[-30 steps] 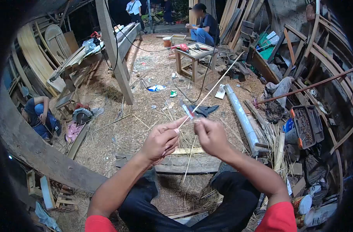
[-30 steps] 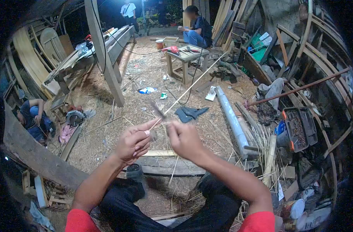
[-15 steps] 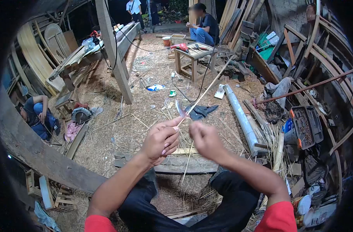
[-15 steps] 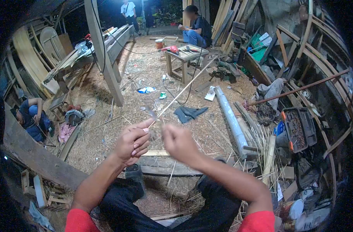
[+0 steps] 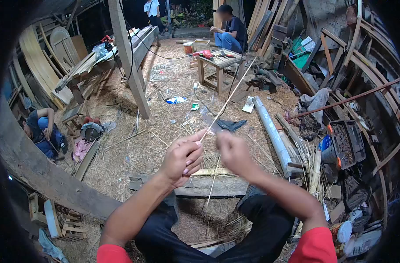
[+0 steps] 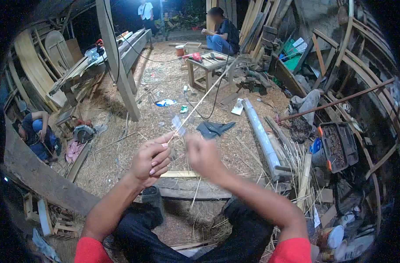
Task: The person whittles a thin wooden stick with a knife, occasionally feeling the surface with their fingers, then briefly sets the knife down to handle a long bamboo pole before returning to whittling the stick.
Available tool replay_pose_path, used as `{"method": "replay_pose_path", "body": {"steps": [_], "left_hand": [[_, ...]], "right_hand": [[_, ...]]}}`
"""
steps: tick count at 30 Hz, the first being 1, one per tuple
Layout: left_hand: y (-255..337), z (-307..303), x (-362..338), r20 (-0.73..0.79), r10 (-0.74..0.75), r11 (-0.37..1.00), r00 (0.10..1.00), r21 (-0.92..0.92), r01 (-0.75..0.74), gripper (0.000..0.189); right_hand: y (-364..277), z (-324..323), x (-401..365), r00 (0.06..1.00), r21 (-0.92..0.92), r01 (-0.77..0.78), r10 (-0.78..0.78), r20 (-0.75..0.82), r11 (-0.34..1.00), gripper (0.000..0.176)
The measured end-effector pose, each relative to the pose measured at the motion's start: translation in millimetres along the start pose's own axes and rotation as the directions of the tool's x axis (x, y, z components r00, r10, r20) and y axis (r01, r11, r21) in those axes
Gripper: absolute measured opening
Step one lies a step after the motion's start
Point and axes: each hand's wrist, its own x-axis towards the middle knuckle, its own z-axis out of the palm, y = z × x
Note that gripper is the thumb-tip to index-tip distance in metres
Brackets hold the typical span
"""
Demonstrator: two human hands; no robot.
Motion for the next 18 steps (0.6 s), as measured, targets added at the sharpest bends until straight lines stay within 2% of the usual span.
{"method": "replay_pose_path", "body": {"steps": [1, 2, 5, 6, 9, 10, 13, 14, 18], "left_hand": [[-2.7, -1.6, 1.1, -0.024, -0.013, 1.0, 1.0, -0.01, 0.013, 0.051], [-2.9, -2.5, 0.5, -0.009, 0.006, 1.0, 1.0, -0.015, -0.006, 0.051], [1.0, -4.5, -0.5, 0.033, 0.044, 0.999, 0.998, -0.012, -0.044, 0.051], [0.1, -3.2, -1.8, 0.038, 0.034, 0.999, 0.999, -0.002, -0.034, 0.051], [1.1, -3.9, -1.5, 0.05, 0.016, 1.0, 0.999, -0.025, -0.014, 0.05], [0.9, -4.7, -1.8, 0.054, 0.001, 0.999, 0.999, -0.036, 0.001, 0.05], [2.4, -5.0, 1.6, 0.054, -0.002, 0.999, 0.999, -0.04, 0.004, 0.049], [0.3, -6.3, 1.1, 0.081, -0.039, 0.999, 0.996, -0.021, 0.041, 0.049], [-5.9, -2.3, 2.2, 0.175, -0.186, 0.982, 0.967, 0.002, 0.189, 0.05]], "right_hand": [[-1.0, 9.6, -12.0, 0.997, -0.025, 0.068, -0.068, 0.032, 0.997, 0.043], [4.6, 12.3, -12.0, 0.997, -0.039, 0.001, 0.001, 0.071, 0.999, 0.04], [7.3, -11.2, 21.7, 0.993, 0.076, -0.11, 0.113, -0.032, 0.991, 0.037], [3.9, -16.2, 24.5, 0.991, -0.009, -0.123, 0.123, -0.05, 0.992, 0.036], [-6.8, 12.6, -15.8, 0.998, 0.022, 0.027, -0.028, 0.062, 0.999, 0.041], [-9.8, 10.9, -13.4, 0.998, 0.031, 0.017, -0.019, 0.061, 0.999, 0.043], [12.7, -11.6, 20.2, 0.989, 0.108, -0.146, 0.148, -0.003, 0.983, 0.041], [14.7, -18.1, 26.0, 0.981, 0.251, -0.18, 0.194, -0.03, 0.951, 0.038], [8.5, -29.6, 25.7, 0.95, 0.473, -0.27, 0.313, -0.014, 0.839, 0.034]]}}
